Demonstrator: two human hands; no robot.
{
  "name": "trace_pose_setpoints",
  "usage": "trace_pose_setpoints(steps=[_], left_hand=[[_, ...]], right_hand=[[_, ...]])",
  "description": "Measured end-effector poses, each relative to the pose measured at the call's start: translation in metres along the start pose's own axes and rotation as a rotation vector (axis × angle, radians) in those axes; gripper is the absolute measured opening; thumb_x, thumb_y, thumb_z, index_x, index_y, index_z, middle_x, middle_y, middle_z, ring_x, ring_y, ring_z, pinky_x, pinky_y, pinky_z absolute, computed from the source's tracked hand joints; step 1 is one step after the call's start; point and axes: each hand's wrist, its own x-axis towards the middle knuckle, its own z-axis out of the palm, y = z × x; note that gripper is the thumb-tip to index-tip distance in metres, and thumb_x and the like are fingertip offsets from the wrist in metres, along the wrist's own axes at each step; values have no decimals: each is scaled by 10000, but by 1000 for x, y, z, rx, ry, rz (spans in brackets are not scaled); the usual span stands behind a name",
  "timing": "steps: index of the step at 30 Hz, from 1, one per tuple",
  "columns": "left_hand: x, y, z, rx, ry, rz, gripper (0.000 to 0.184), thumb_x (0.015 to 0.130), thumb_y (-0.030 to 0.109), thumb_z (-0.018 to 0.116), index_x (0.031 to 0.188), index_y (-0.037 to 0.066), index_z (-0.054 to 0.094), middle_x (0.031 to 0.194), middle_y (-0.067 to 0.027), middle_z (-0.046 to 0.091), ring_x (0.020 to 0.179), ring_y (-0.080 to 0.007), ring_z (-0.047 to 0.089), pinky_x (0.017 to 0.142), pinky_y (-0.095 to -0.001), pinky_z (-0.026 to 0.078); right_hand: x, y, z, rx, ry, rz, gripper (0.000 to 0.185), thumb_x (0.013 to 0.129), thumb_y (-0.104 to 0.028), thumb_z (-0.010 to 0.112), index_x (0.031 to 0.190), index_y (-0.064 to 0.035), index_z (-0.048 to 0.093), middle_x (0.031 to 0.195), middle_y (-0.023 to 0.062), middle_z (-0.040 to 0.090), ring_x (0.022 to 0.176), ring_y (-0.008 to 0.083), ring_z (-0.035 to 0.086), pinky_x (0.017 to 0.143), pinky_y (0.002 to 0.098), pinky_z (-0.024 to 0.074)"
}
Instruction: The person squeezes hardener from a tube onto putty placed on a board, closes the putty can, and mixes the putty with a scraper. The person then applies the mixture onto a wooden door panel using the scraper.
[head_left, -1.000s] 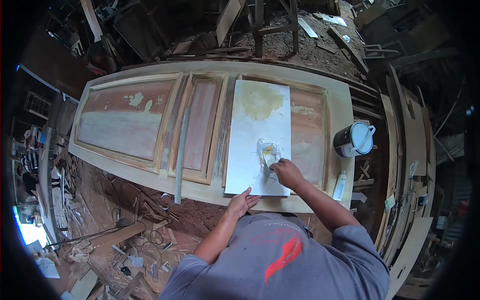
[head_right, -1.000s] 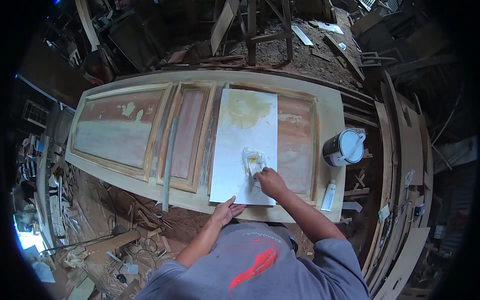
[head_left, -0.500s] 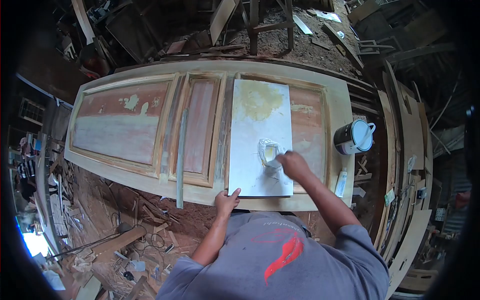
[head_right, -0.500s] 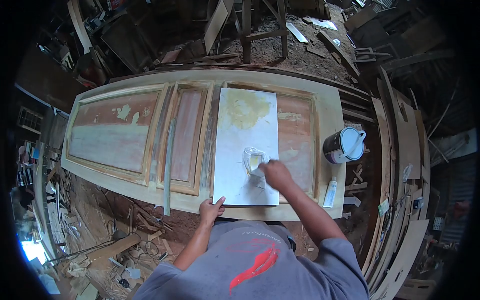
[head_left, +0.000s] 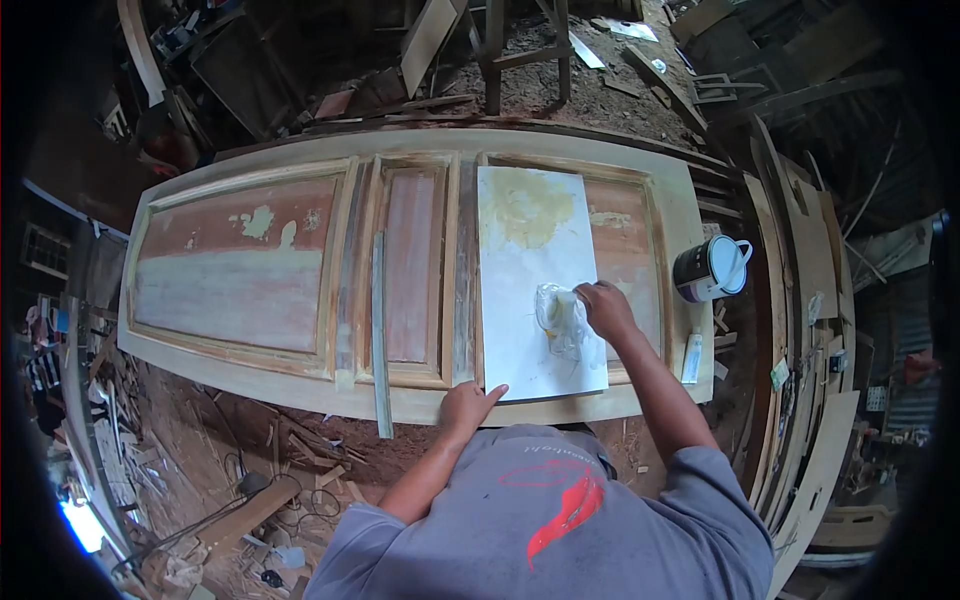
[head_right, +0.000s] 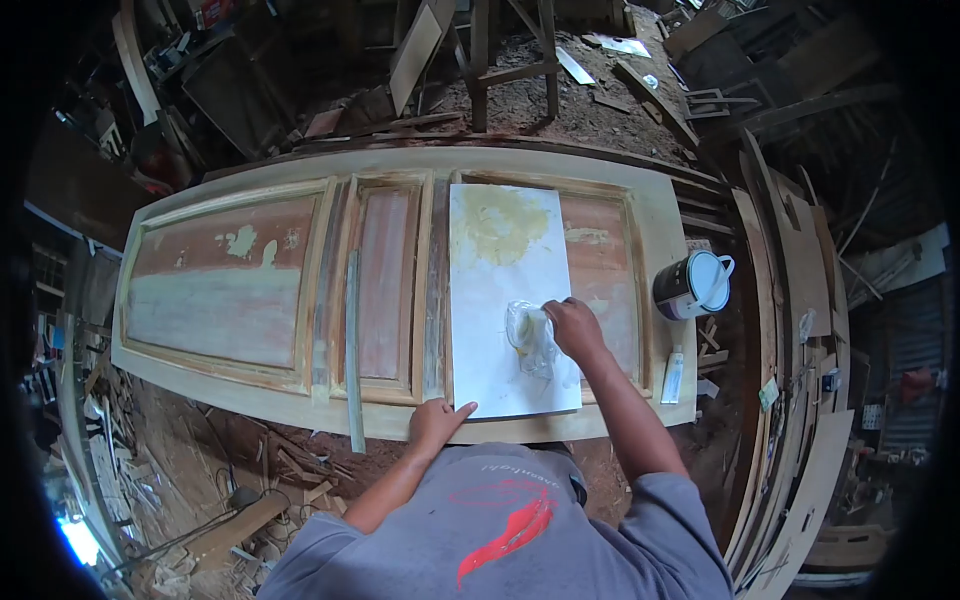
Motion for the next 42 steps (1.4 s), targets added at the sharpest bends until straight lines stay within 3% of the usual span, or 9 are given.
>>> trace_pose_setpoints(steps=[2, 6, 9, 12, 18, 27, 34, 40, 42], left_hand=[[-9, 5, -8, 67, 121, 111, 638, 831, 685, 773, 801, 50, 722, 667, -124, 694, 639, -356, 697, 609, -495, 538], [17, -36, 25, 45, 404, 636, 757, 798, 580, 840, 1278, 53, 583, 1329, -251, 634, 1214, -409, 627, 970, -507, 517], [20, -18, 9, 76, 330, 858, 1032, 787, 610, 825, 1540, 59, 384, 1625, -295, 332, 1505, -472, 335, 1215, -575, 318], [25, -12, 13, 156, 231, 834, 1168, 769, 649, 819, 1632, 77, 279, 1677, -321, 221, 1570, -494, 201, 1289, -601, 171], [23, -10, 18, 201, 269, 727, 1159, 731, 637, 849, 1640, 146, 322, 1688, -325, 217, 1585, -467, 211, 1283, -612, 179], [22, -6, 26, 218, 314, 723, 1150, 711, 645, 848, 1641, 187, 351, 1683, -302, 245, 1583, -455, 223, 1293, -585, 195], [21, -3, 26, 224, 344, 741, 1135, 696, 641, 859, 1622, 177, 394, 1679, -311, 261, 1563, -483, 260, 1274, -589, 236], [22, -4, 25, 217, 335, 733, 1126, 697, 639, 859, 1621, 190, 398, 1680, -307, 255, 1564, -480, 260, 1275, -583, 246], [22, -4, 26, 233, 336, 732, 1128, 700, 642, 857, 1625, 191, 395, 1679, -307, 256, 1567, -478, 255, 1275, -583, 246]], right_hand=[[-7, -4, 27, -63, -102, 66, 203, 899, -56, 609, 1056, -64, 738, 897, 195, 717, 934, 407, 689, 838, 511, 558], [-38, -37, 32, 28, -296, 61, 180, 926, -78, 612, 1054, -74, 739, 922, 197, 721, 957, 413, 680, 831, 513, 552], [-22, -24, 2, -36, -256, 121, 201, 910, -72, 602, 1072, -61, 720, 918, 239, 710, 928, 430, 694, 826, 530, 557], [1, -14, 4, 10, 25, 130, 114, 925, -94, 607, 975, -71, 707, 882, 220, 699, 908, 415, 683, 780, 530, 553], [-35, -32, 23, 46, -354, -6, 183, 888, -80, 600, 1026, -64, 718, 898, 245, 701, 901, 419, 706, 811, 536, 566], [31, 17, 30, 70, -14, -137, 189, 844, -57, 609, 995, -71, 722, 881, 226, 714, 886, 409, 695, 805, 516, 563], [5, 1, -4, 43, -422, -254, 194, 874, -68, 623, 1038, -65, 727, 902, 229, 722, 914, 430, 701, 822, 534, 556], [-31, 21, 33, -9, -47, -291, 236, 846, -10, 583, 1033, -56, 719, 977, 193, 745, 976, 394, 687, 844, 494, 564], [-60, 15, 36, 68, -243, -311, 253, 836, -4, 596, 1046, -58, 726, 955, 184, 745, 977, 386, 689, 842, 494, 565]])
